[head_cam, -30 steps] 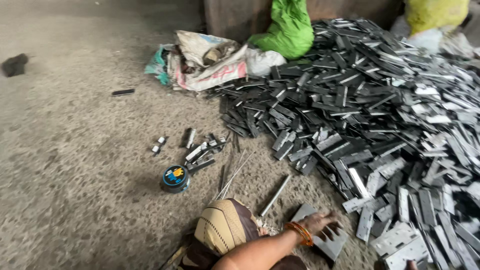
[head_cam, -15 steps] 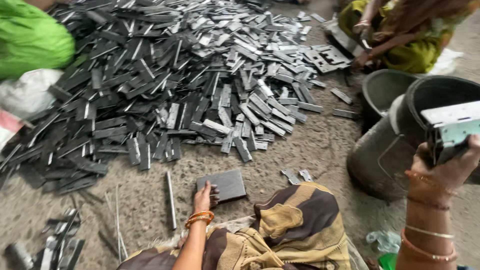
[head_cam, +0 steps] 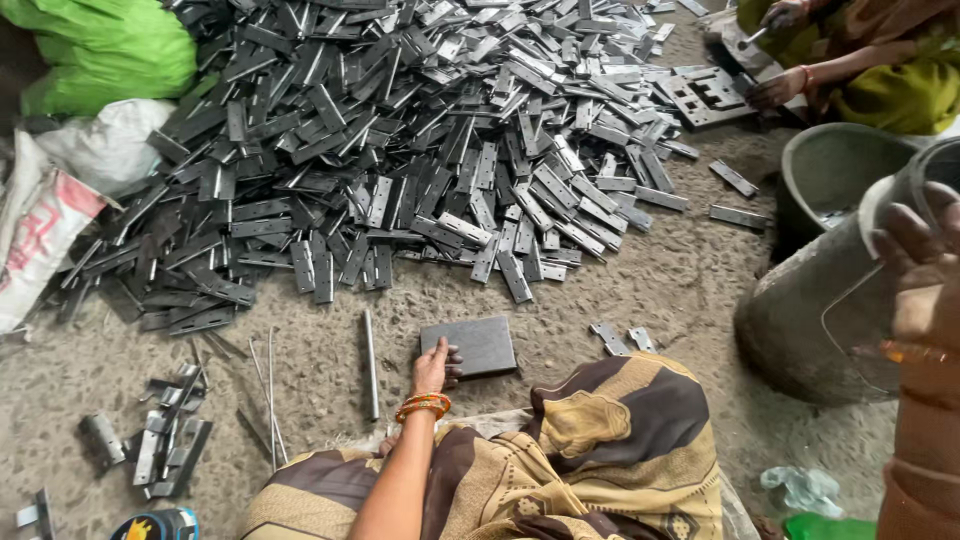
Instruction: The person sits on the floor and assembles metal hinge components. They pick up two metal plates, align them on a metal block, and use a cylindrical metal rod to press or secure the parts together. The person repeats this process with multiple hinge units, stacking the finished assemblies nearby.
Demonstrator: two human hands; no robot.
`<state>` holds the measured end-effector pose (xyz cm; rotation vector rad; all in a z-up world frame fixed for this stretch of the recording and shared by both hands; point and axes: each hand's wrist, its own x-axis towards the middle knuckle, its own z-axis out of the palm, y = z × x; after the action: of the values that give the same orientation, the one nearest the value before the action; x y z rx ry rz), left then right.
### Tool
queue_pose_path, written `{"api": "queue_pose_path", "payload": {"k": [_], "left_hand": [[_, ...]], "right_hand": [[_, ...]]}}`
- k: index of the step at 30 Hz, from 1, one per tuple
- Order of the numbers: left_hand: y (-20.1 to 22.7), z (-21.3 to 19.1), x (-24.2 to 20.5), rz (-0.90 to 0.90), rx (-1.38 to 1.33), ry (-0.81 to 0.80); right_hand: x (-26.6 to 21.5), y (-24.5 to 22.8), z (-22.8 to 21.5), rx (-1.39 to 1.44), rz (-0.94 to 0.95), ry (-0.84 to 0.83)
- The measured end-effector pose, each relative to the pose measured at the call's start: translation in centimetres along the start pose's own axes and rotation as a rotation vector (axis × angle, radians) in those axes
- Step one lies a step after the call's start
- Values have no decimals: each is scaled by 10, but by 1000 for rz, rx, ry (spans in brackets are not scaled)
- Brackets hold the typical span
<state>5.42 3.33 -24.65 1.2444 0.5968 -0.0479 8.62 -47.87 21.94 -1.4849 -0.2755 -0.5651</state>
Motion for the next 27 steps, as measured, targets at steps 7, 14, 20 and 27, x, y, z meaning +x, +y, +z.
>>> {"api": "queue_pose_path", "payload": {"k": [7,14,20,27], "left_hand": [[-4,-4,-6,-2,61,11],[-15,-12,5,33,78,-16],[-24,-9,17,50,137,-39],[-21,-12,19,53,199,-25]], "right_hand": [[-134,-125,144,102,-39,-1117],[-169,-111,186,220,189,-1364],[-162,-87,181,182,273,-1337],[-174,-71,186,137,281,-1305]]}}
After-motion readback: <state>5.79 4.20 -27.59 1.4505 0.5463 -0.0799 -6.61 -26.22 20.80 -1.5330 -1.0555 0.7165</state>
